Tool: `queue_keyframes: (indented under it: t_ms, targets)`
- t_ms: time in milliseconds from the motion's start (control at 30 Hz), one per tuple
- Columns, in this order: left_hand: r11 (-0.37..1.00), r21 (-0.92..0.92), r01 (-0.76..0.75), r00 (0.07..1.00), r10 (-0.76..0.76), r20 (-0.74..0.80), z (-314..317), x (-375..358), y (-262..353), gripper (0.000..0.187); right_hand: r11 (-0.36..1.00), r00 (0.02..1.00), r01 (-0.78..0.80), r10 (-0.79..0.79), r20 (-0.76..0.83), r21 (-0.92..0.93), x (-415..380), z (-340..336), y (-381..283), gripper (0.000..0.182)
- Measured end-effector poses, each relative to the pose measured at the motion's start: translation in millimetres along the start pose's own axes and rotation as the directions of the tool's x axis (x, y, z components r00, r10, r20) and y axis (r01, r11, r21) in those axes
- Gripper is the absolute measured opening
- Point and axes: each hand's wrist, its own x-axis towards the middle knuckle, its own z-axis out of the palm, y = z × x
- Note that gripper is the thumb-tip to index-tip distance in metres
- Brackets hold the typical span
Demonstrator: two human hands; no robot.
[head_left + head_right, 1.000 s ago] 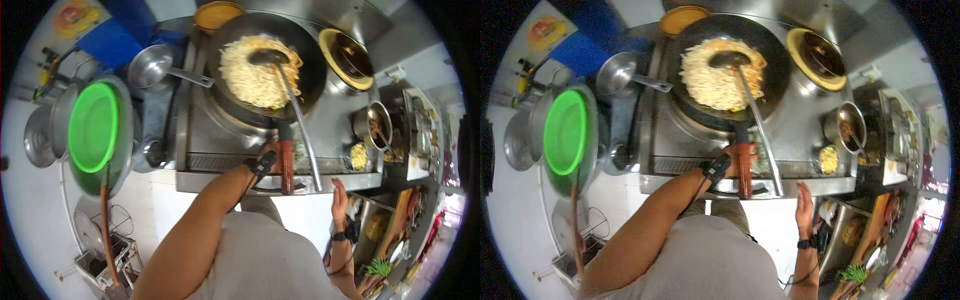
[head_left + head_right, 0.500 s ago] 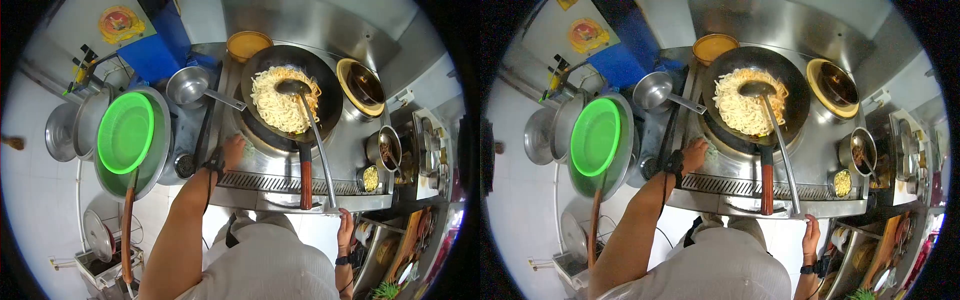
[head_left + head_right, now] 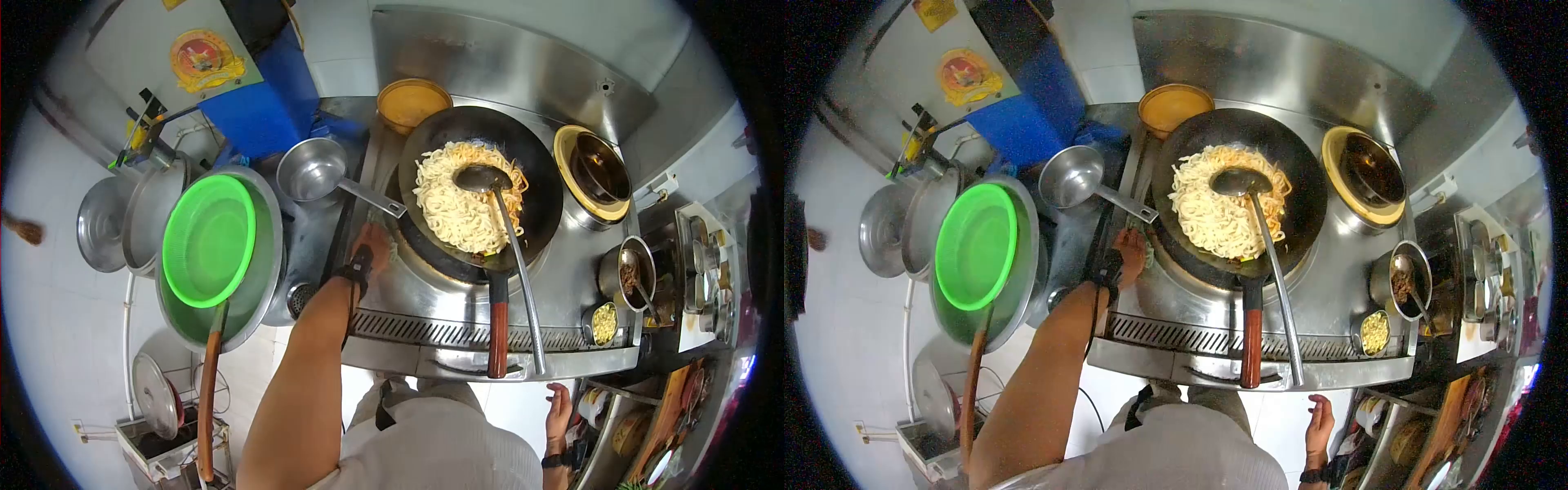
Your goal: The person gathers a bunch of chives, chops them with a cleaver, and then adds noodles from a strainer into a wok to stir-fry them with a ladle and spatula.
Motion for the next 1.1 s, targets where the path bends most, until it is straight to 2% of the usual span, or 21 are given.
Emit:
queue_keyframes:
  t_ms: [67,100,133,167,200,233,300,400,500,567,600,633,700,733,800,867,933,967,1000,1033,1100]
  targets:
    - [0.877,0.458,-0.144,0.99,0.13,0.061,36.7,26.4,-7.6,0.042,1.0,0.999,-0.025,0.025,-0.022,-0.006,-4.4,-2.2,0.3,0.025]
    - [0.876,0.46,-0.147,0.989,0.136,0.058,21.4,31.1,-22.8,0.042,0.999,0.999,-0.032,0.032,-0.036,0.018,-6.5,-3.9,8.2,0.025]
    - [0.987,0.084,-0.134,0.961,0.15,-0.232,-13.4,31.2,-44.5,0.031,0.998,0.998,-0.055,0.056,-0.037,0.014,-8.6,-3.4,7.4,0.026]
    - [0.931,-0.299,-0.211,0.872,0.041,-0.488,-32.4,35.6,-59.0,0.024,0.997,0.996,-0.078,0.078,-0.04,0.011,-10.8,-2.9,4.6,0.026]
    - [0.385,-0.838,-0.386,0.822,-0.268,-0.502,-13.8,52.4,-52.0,0.025,0.997,0.996,-0.079,0.079,-0.047,0.014,-11.1,-1.1,3.7,0.026]
    - [0.376,-0.883,-0.282,0.874,-0.28,-0.398,7.8,53.5,-50.8,0.026,0.994,0.995,-0.1,0.101,-0.028,0.036,-12.0,0.5,2.9,0.026]
    - [0.63,-0.771,0.096,0.976,-0.212,-0.052,-50.4,45.0,-58.5,0.028,0.991,0.992,-0.122,0.122,-0.006,0.049,-12.1,3.6,-1.3,0.026]
    - [0.781,-0.547,0.302,0.931,-0.117,0.346,-122.8,24.3,-56.7,0.033,0.996,1.0,0.018,-0.02,0.018,0.086,-2.0,8.6,-31.2,0.025]
    - [0.664,-0.721,0.199,0.979,-0.099,0.179,-110.2,-27.5,-35.7,0.035,0.984,0.983,0.178,-0.178,-0.054,-0.009,20.7,11.0,-62.0,0.023]
    - [0.603,-0.782,0.155,0.987,-0.057,0.152,-113.1,-62.4,-22.3,0.036,0.941,0.942,0.334,-0.335,-0.011,-0.054,41.3,16.5,-85.5,0.024]
    - [0.531,-0.84,0.111,0.993,-0.02,0.118,-117.7,-79.5,-17.2,0.038,0.934,0.946,0.325,-0.323,0.037,-0.15,49.7,23.9,-102.1,0.027]
    - [0.532,-0.84,0.106,0.993,-0.02,0.112,-129.3,-96.5,-15.8,0.038,0.915,0.948,0.318,-0.308,0.081,-0.248,53.5,30.0,-115.3,0.032]
    - [0.41,-0.883,0.227,0.954,0.089,0.286,-162.3,-118.4,-12.3,0.039,0.71,0.868,0.492,-0.443,0.224,-0.504,64.6,41.4,-105.0,0.045]
    - [0.405,-0.892,0.202,0.962,0.09,0.258,-169.6,-127.3,-7.3,0.039,0.702,0.868,0.488,-0.454,0.202,-0.518,68.4,47.4,-96.8,0.045]
    - [0.481,-0.875,-0.049,0.976,0.21,0.061,-179.4,-139.5,-10.8,0.036,0.824,0.935,0.332,-0.223,0.276,-0.459,76.6,61.9,-88.8,0.046]
    - [0.55,-0.835,-0.021,0.962,-0.216,-0.166,-195.5,-101.8,-24.4,0.033,0.78,0.912,0.408,-0.324,0.25,-0.474,77.6,62.2,-91.8,0.047]
    - [0.442,-0.895,0.059,0.893,-0.425,-0.151,-229.6,-55.1,-60.9,0.033,0.716,0.866,0.493,-0.456,0.203,-0.495,71.6,62.0,-91.6,0.046]
    - [0.523,-0.849,0.074,0.825,-0.511,-0.243,-225.9,-30.7,-71.4,0.031,0.708,0.862,0.499,-0.465,0.201,-0.5,68.7,61.6,-101.0,0.046]
    - [0.597,-0.796,0.099,0.742,-0.577,-0.34,-217.3,-10.2,-75.7,0.029,0.788,0.907,0.42,-0.382,0.178,-0.45,62.6,61.6,-113.3,0.044]
    - [0.594,-0.799,0.092,0.734,-0.583,-0.349,-207.5,2.8,-79.1,0.029,0.855,0.942,0.335,-0.295,0.161,-0.396,60.9,61.6,-121.7,0.042]
    - [0.678,-0.73,0.084,0.848,-0.434,-0.305,-182.3,21.0,-91.0,0.023,0.86,0.941,0.339,-0.304,0.151,-0.382,63.9,61.9,-123.5,0.042]
